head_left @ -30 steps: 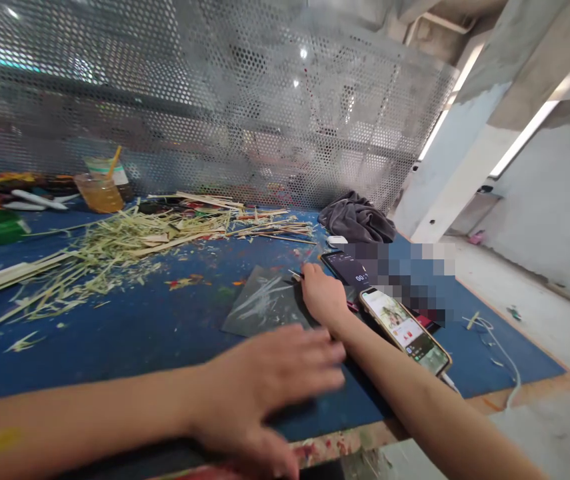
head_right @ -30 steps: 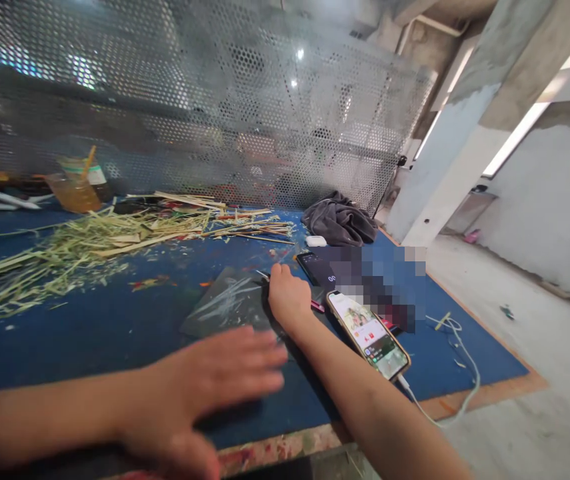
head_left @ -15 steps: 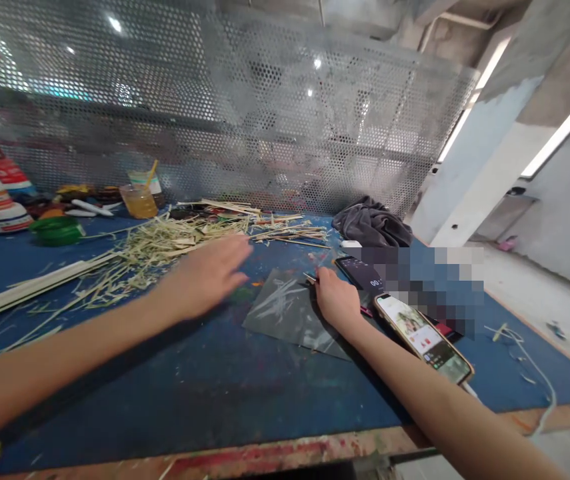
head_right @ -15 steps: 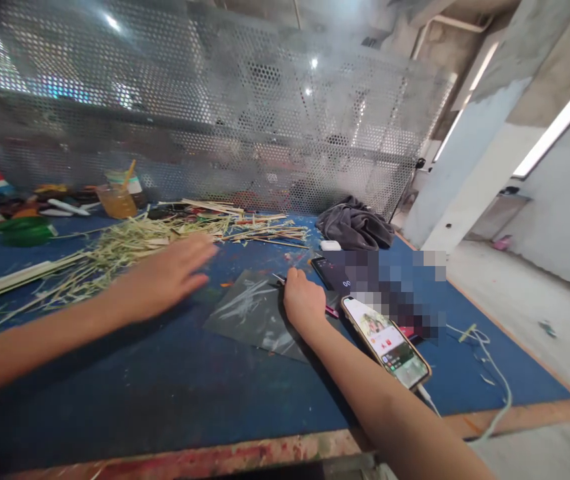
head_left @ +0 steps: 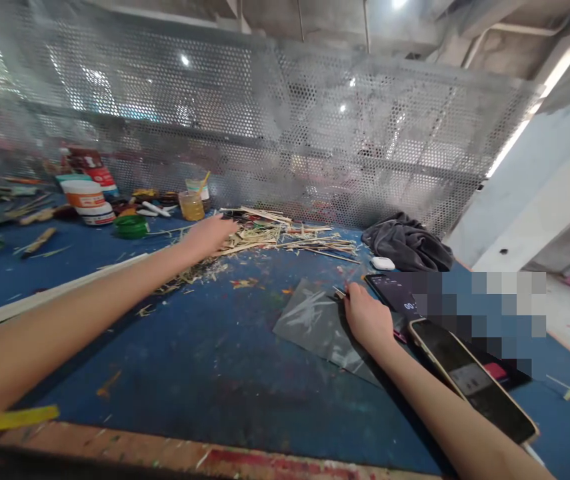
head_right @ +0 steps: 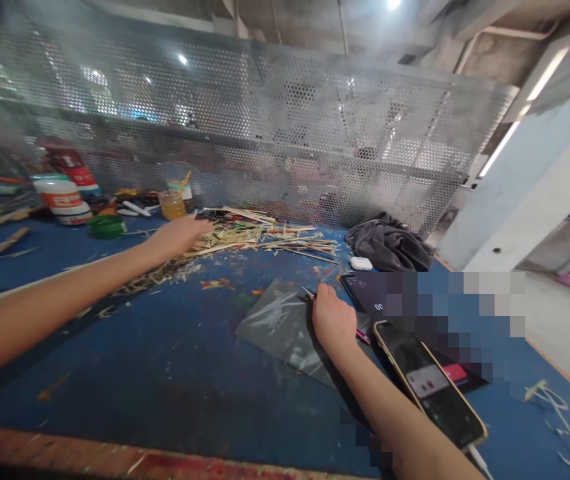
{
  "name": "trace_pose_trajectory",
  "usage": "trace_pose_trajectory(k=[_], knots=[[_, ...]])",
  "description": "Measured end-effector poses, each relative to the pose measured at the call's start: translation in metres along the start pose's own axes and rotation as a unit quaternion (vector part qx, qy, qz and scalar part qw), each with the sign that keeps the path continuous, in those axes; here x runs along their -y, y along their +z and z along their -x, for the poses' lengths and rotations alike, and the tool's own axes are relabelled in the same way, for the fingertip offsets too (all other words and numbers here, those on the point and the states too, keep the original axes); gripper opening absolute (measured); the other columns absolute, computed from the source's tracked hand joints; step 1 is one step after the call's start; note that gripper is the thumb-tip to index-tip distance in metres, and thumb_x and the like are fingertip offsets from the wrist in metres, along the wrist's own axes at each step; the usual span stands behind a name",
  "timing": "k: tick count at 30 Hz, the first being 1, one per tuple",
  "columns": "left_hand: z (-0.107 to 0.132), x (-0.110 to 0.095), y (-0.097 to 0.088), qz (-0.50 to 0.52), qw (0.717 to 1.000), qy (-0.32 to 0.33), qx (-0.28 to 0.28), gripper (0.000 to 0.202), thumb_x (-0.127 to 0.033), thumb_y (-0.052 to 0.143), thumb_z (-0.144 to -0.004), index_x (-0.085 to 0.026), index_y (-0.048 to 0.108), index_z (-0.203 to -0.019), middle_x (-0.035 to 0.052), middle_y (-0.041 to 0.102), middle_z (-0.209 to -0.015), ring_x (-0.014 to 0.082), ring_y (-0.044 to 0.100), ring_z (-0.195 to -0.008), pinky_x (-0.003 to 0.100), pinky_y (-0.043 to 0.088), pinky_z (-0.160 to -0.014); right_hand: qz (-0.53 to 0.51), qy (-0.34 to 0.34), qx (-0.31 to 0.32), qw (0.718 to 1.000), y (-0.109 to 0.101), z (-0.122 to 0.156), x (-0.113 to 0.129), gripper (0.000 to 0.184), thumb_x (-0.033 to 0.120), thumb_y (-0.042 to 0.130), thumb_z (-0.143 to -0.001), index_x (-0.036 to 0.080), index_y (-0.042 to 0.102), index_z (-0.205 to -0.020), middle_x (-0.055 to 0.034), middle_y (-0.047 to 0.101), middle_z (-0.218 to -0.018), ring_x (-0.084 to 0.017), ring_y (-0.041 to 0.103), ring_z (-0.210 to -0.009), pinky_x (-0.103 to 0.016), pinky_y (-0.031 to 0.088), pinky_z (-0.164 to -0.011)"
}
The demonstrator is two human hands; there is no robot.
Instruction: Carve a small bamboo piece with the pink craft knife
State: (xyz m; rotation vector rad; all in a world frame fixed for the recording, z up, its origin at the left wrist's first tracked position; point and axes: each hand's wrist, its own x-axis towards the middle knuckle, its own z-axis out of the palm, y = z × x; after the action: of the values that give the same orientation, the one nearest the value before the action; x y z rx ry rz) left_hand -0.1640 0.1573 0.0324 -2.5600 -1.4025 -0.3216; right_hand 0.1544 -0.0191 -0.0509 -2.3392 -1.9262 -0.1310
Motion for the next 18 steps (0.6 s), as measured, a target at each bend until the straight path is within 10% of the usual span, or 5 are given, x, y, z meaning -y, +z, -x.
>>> trace_pose_trajectory(k=[4,13,18], knots=[[-0.004,0.023,-0.019,-0.039,0.995,-0.088,0.01,0.042,-0.046,0.048,-0.093,-0.013,0.072,-0.079,0.0149,0.072,-0.084,0.0326,0.065,-0.098,0.04,0.046,-0.085,-0.003,0.002,0.004,1.0,-0.002,0.0,0.0,0.021,0.03,0.034,-0.1,0.019,0.051,-0.108,-0.0112,0.066,-0.108,-0.025,0.071,-0.087,-0.031,0.047,-0.065],[-0.012,0.018,-0.027,-0.01,0.992,-0.119,0.033,0.03,-0.036,0.057,-0.093,-0.015,0.061,-0.113,0.0075,0.063,-0.114,0.0214,0.062,-0.101,0.041,0.052,-0.088,-0.009,-0.004,0.004,1.0,-0.003,0.0,0.0,0.02,0.029,0.034,-0.1,0.019,0.051,-0.107,-0.0105,0.066,-0.107,-0.026,0.07,-0.087,-0.032,0.046,-0.065],[-0.011,0.004,-0.027,0.036,0.994,-0.1,0.028,0.026,-0.038,0.061,-0.085,-0.017,0.073,-0.091,0.0057,0.073,-0.08,0.024,0.066,-0.083,0.029,0.046,-0.075,-0.026,-0.001,0.008,1.0,-0.003,0.0,0.0,0.02,0.027,0.035,-0.1,0.019,0.051,-0.106,-0.0109,0.066,-0.106,-0.025,0.07,-0.085,-0.031,0.044,-0.065]])
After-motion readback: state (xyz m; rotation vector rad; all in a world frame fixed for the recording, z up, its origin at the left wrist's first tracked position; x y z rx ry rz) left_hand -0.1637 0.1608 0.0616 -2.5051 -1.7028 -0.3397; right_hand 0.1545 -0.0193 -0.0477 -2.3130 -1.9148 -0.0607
